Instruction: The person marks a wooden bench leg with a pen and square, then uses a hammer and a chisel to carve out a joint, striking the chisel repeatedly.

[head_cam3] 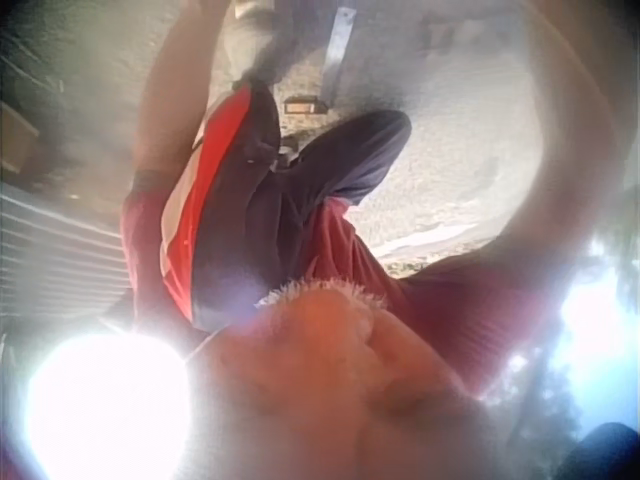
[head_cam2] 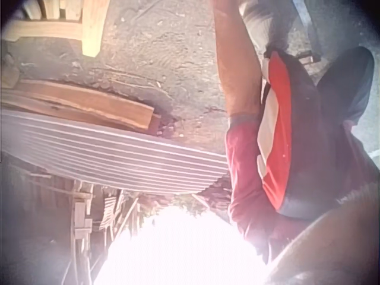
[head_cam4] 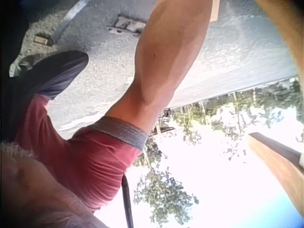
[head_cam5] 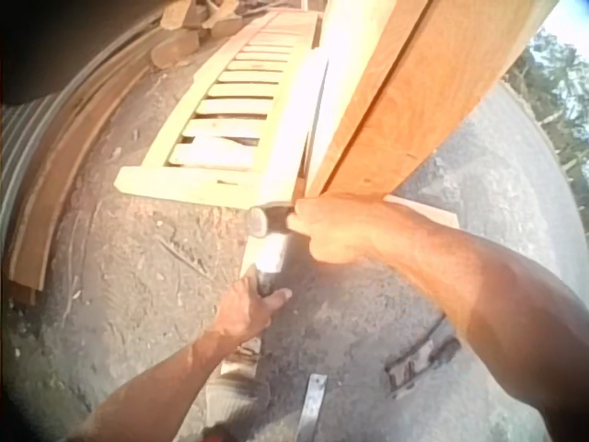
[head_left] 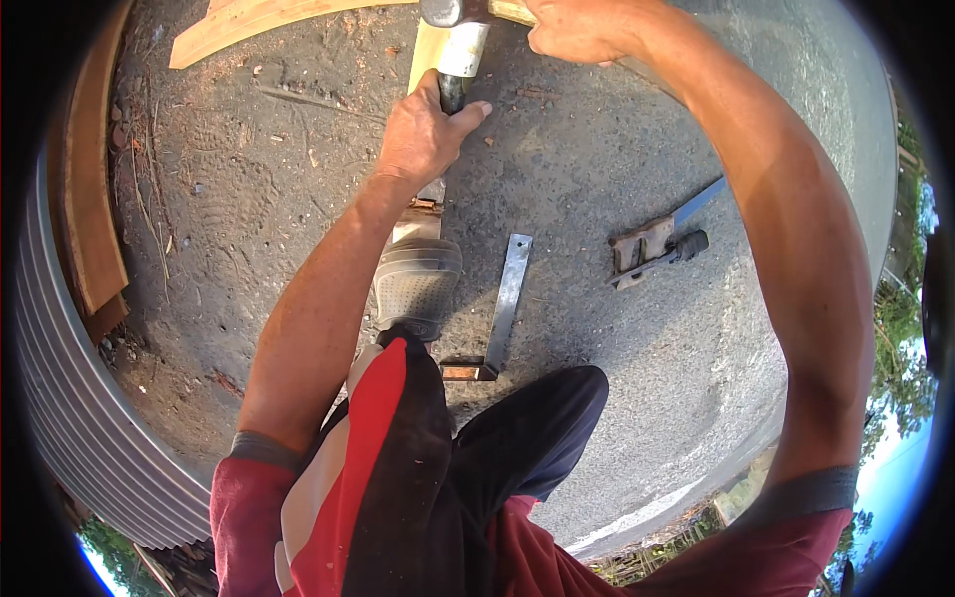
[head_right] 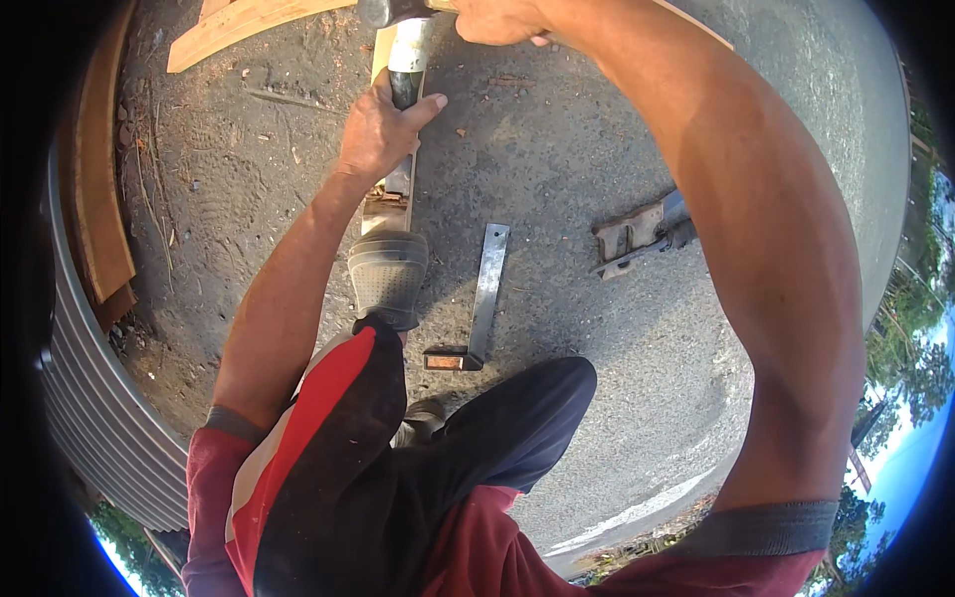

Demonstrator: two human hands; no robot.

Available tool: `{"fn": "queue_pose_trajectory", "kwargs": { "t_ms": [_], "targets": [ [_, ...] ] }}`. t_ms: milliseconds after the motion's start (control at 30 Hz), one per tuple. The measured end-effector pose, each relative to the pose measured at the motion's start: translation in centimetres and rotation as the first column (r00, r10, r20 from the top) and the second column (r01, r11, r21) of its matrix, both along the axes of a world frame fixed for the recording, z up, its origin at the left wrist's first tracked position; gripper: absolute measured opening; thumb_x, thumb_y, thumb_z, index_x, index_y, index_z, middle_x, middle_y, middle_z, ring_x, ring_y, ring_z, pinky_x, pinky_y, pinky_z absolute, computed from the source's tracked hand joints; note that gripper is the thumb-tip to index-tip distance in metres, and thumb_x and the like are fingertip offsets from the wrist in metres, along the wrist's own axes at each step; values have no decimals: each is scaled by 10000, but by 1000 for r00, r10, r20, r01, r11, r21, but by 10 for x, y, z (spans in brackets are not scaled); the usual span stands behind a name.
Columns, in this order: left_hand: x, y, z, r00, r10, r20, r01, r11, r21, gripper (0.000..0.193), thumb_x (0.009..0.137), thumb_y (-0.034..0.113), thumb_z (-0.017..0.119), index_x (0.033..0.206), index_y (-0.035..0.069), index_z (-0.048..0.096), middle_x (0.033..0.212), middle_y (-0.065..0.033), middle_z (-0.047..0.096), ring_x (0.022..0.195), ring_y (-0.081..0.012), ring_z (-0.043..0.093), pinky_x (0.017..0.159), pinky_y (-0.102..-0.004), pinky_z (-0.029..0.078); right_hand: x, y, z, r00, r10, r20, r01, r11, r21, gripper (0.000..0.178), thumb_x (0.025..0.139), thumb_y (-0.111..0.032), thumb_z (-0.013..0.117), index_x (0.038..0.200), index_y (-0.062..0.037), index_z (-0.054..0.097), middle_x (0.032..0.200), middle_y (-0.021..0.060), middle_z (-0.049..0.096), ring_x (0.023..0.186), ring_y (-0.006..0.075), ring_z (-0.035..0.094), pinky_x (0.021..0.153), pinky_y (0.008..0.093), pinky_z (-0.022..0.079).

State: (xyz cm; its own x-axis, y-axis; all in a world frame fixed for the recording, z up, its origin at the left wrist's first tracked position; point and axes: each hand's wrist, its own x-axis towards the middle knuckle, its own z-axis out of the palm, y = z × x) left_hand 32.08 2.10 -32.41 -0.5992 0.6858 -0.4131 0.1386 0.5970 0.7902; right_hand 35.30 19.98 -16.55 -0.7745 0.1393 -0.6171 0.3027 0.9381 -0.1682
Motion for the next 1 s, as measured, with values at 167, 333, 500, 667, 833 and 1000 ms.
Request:
{"fn": "queue_pose_trajectory", "kwargs": {
  "t_ms": [167, 333, 500, 667, 833, 1000],
  "targets": [
    [1, -10, -5, 995, 93, 19, -95, 991, 89, 450, 884, 362, 754, 1012, -32, 578, 647, -112, 636, 532, -208, 626, 554, -362, 550, -14, -34, 42, 881, -472, -37, 470, 881, -51, 323, 909, -157, 563, 1132, 76, 583, 1034, 286, 674, 991, 410, 665, 826, 461, 521],
    [28, -51, 37, 877, -68, 476, -196, 854, 482, 288, 942, 242, 714, 830, 75, 507, 572, 6, 454, 452, -90, 461, 429, -282, 458, 34, -11, 9, 865, -346, -363, 344, 936, -72, 349, 892, -164, 593, 1154, 62, 549, 1070, 283, 655, 1053, 392, 648, 874, 446, 503],
    [1, -19, 47, 920, 103, 378, -270, 865, 423, 316, 955, 311, 714, 797, 82, 564, 590, 34, 427, 489, -70, 394, 467, -274, 442, 33, -7, 16, 857, -474, -202, 456, 881, -131, 337, 884, -164, 615, 1139, 51, 564, 1115, 271, 641, 1080, 385, 635, 895, 446, 495],
    [-20, -7, 21, 938, 70, 341, -185, 930, 317, 491, 902, 515, 730, 916, 43, 595, 614, 3, 534, 535, -96, 567, 524, -273, 515, 21, -23, 27, 836, -386, -391, 375, 921, -106, 336, 888, -167, 613, 1139, 52, 573, 1079, 263, 653, 1018, 360, 651, 870, 431, 504],
    [-17, -12, -5, 944, 88, 318, -156, 968, 196, 625, 862, 578, 743, 1075, 2, 624, 674, -37, 583, 566, -131, 608, 550, -298, 540, -3, -13, 37, 835, -374, -404, 352, 927, -130, 251, 894, -139, 605, 1053, 56, 604, 904, 199, 681, 864, 317, 677, 749, 408, 531],
    [-18, -12, -5, 942, 99, 321, -146, 981, 126, 649, 855, 569, 752, 1130, -6, 627, 769, -78, 638, 644, -157, 648, 629, -335, 572, -14, -11, 32, 735, -337, -588, 216, 939, -269, 191, 907, -84, 621, 1056, 35, 609, 826, 121, 664, 707, 181, 647, 629, 322, 545]
  ]
}}
